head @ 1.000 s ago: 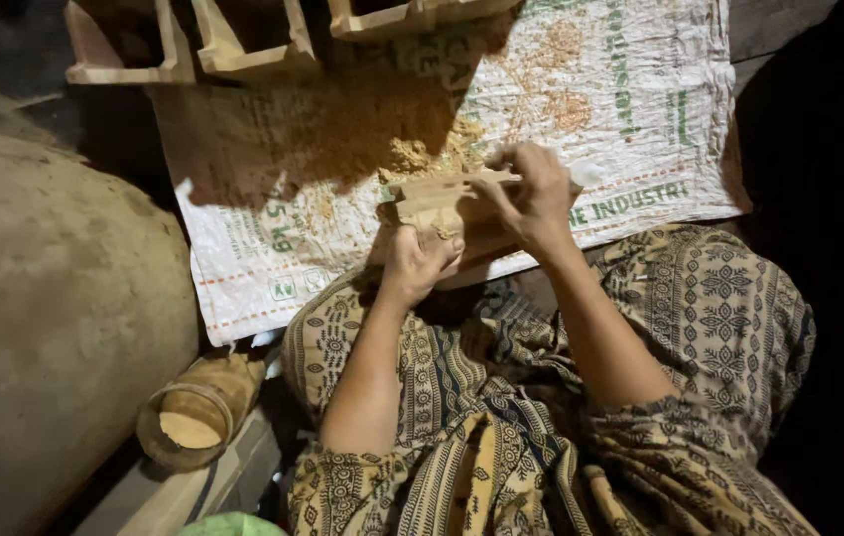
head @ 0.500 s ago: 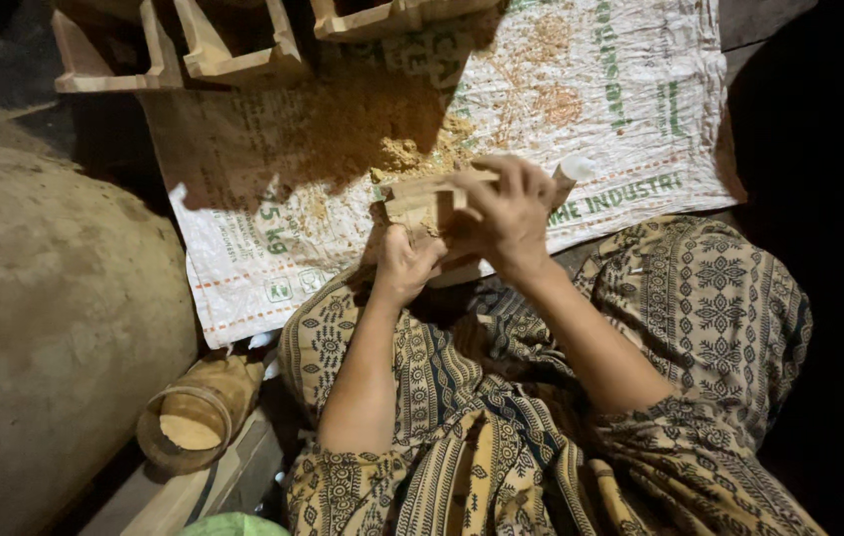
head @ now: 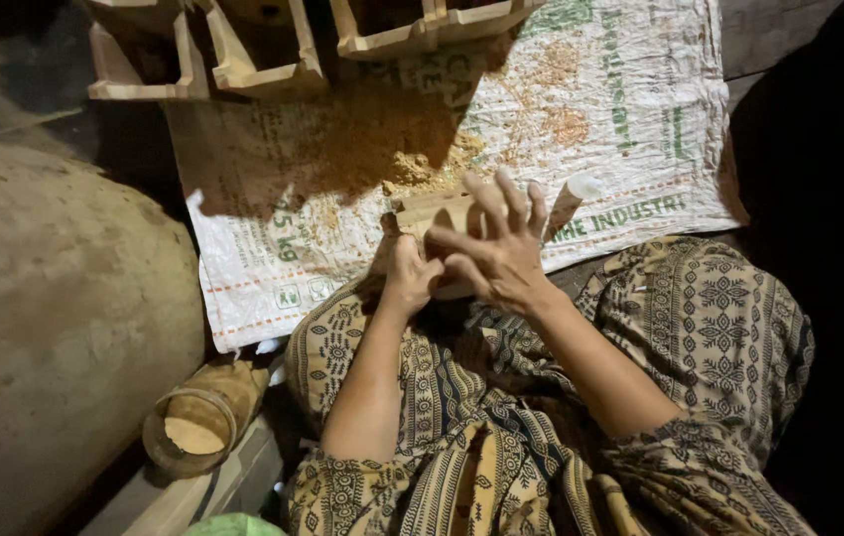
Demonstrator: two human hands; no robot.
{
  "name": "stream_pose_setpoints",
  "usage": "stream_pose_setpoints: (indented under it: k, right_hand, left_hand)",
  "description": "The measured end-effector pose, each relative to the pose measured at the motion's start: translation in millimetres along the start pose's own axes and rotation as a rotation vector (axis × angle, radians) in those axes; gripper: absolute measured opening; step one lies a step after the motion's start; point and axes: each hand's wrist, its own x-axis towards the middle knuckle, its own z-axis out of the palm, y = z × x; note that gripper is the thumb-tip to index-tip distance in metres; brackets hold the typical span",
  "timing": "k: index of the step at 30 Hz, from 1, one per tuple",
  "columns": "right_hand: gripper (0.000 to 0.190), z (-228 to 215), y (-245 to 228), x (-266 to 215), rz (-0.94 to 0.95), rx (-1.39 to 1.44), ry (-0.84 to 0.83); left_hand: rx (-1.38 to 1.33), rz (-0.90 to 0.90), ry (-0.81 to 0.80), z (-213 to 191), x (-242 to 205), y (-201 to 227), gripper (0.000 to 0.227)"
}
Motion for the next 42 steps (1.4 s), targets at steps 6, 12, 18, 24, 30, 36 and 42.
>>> stream_pose_setpoints:
  k: [6,12,18,24,30,36,42]
  right_hand:
    - [0.043,-8,-14,4,0.018,0.071,-0.046]
    - [0.052,6,-20,16,0.009,0.009,-0.016]
    - [0.056,9,-12,18,0.007,0.016,-0.051]
    - [0.025,36,66,42,0.104,-0.050,0.117]
    - [0.027,57,118,109,0.129,0.106,-0.324]
    - [0.044,109,143,120,0.162,-0.043,-0.751]
    - [0.026,76,125,111,0.296,0.041,-0.658]
  left_hand:
    - [-0.043,-0.016,-0.038,-5,-7,30,0.027]
    - [-0.044,0.111,-0.072,6,3,-51,0.019]
    - [-0.057,0.191,-0.095,2,7,-59,0.020]
    - [0.078,0.021,-0.012,-4,-4,26,0.015]
    - [0.166,-0.298,-0.143,-4,-5,9,0.061]
    - [0.125,-0.235,-0.112,-4,-6,5,0.057]
    - [0.128,-0.180,-0.075,-3,-5,2,0.063]
